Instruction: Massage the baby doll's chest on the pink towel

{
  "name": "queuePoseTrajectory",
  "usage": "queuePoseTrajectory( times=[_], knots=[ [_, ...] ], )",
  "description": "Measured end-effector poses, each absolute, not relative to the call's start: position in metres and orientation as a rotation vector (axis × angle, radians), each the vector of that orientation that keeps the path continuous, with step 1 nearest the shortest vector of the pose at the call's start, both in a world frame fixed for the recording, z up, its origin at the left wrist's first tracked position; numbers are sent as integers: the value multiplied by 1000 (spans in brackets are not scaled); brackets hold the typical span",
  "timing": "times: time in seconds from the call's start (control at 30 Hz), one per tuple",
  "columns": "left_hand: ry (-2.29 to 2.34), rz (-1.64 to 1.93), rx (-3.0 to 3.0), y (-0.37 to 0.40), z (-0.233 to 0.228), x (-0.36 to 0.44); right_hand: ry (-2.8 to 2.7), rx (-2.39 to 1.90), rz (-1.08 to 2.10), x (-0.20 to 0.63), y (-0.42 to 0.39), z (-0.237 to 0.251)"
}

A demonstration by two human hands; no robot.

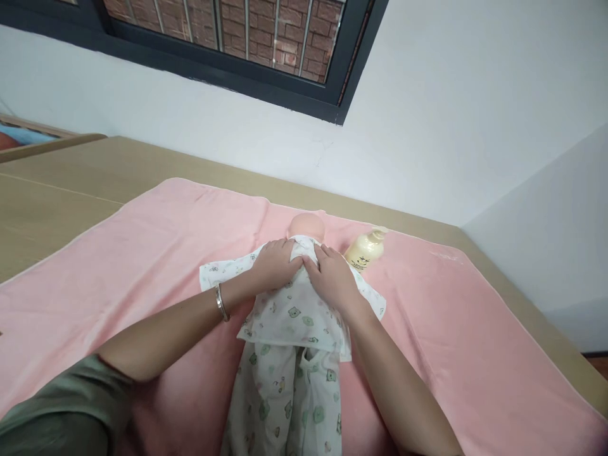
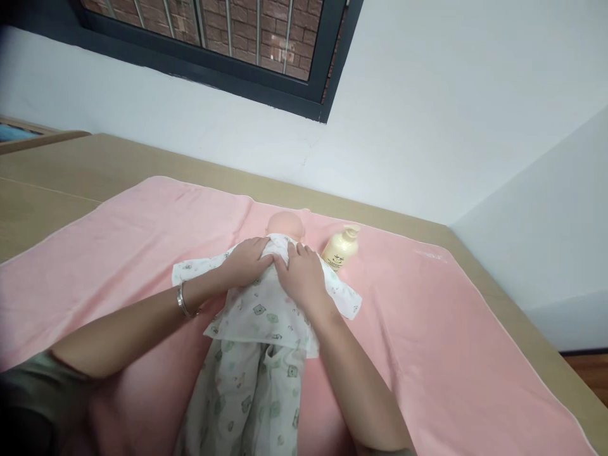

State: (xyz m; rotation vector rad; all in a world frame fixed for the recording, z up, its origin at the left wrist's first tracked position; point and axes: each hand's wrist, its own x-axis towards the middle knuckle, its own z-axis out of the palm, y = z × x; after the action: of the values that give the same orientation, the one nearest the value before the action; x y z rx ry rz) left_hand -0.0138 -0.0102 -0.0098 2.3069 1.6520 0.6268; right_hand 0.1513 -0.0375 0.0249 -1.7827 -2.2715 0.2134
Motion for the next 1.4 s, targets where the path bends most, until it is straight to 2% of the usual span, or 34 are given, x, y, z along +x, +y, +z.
queuePoseTrajectory(
  times=[0.13, 0.37, 0.67, 1.03, 1.4],
  knots=[
    [1664, 608, 2346, -13, -10, -13, -2282, -1744, 195, 150, -37, 21],
    [1747, 750, 2549, -37, -20, -2, -2167, -1793, 421, 169, -15, 17],
    [1674, 524, 2284, -8, -2, -15, -2306, -1834, 160, 143, -45, 25],
    [1803, 699, 2540, -40, -17, -2, -2128, -1792, 416, 166, -16, 17],
    [1669, 651, 2391, -9, -17, -12, -2239, -1819, 246, 143, -38, 17]
  ],
)
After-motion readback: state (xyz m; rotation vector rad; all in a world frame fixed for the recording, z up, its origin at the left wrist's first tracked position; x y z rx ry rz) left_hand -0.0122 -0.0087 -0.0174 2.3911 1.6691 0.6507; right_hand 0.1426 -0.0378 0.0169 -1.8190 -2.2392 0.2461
